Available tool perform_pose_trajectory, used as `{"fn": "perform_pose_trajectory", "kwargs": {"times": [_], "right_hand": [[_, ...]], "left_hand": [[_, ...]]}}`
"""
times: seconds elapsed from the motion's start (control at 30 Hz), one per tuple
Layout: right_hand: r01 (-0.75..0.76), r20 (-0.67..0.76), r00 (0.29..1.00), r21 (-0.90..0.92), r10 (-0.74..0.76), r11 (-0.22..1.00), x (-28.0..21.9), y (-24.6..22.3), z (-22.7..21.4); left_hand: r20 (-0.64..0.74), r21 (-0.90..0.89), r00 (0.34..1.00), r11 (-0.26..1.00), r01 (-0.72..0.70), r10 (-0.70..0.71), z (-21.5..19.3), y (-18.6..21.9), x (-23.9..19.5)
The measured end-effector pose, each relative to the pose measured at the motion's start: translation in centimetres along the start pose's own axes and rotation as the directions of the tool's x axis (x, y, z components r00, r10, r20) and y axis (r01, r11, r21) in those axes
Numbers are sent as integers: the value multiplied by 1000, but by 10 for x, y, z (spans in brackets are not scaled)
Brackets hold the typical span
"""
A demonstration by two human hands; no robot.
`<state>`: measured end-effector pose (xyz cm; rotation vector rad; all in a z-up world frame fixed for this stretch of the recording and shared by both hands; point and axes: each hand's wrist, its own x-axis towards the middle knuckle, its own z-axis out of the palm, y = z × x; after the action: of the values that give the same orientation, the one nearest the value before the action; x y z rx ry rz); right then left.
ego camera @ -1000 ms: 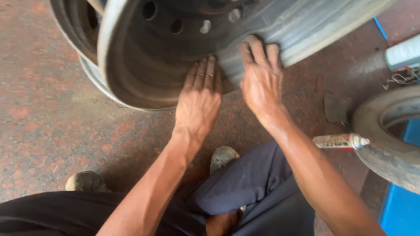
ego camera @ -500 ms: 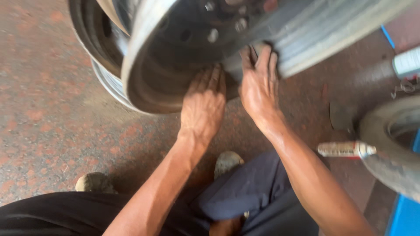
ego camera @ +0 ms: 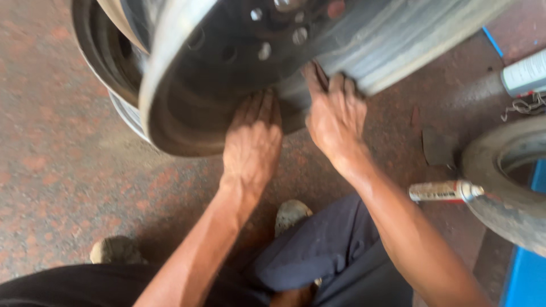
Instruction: The person scrubs the inner surface of a metal wheel rim using a small abrasive pad. They rotate the rim periodically to access different sections and continue scrubbing the curved interior and edges.
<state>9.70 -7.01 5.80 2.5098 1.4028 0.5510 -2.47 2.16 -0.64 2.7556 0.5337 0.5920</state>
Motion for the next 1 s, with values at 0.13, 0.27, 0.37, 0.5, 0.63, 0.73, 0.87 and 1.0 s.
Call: {"fn": "perform_pose_trajectory", "kwargs": {"times": [0.13, 0.27, 0.37, 0.5, 0.63, 0.73, 0.87, 1.0], "right_hand": [[-16, 4, 1000, -39, 16, 999, -3, -2, -8], [9, -70, 998, 33, -7, 999, -5, 3, -5], [-43, 9, 999, -13, 44, 999, -8, -4, -12], [-38, 17, 999, 0, 38, 999, -2, 5, -10], [-33, -20, 999, -53, 32, 998, -5, 5, -10], [-61, 21, 998, -17, 61, 998, 2, 5, -1], [-28, -91, 996, -37, 24, 999, -10, 8, -9], [-49, -67, 997, -80, 44, 996, 0, 16, 9]], "left_hand": [[-84, 20, 996, 999, -27, 28, -5, -5, 7], [-35, 34, 999, 999, -22, 23, 3, -3, 0], [-51, 21, 998, 999, -33, 34, -3, -2, 3], [-32, 61, 998, 997, -53, 55, 0, -2, 0], [-42, 76, 996, 995, -71, 74, -4, -5, 3], [-51, 93, 996, 994, -65, 70, 4, -8, -2], [-27, 141, 992, 983, -120, 125, -3, -7, -2], [1, 195, 991, 972, -132, 134, 2, -7, -4]]}}
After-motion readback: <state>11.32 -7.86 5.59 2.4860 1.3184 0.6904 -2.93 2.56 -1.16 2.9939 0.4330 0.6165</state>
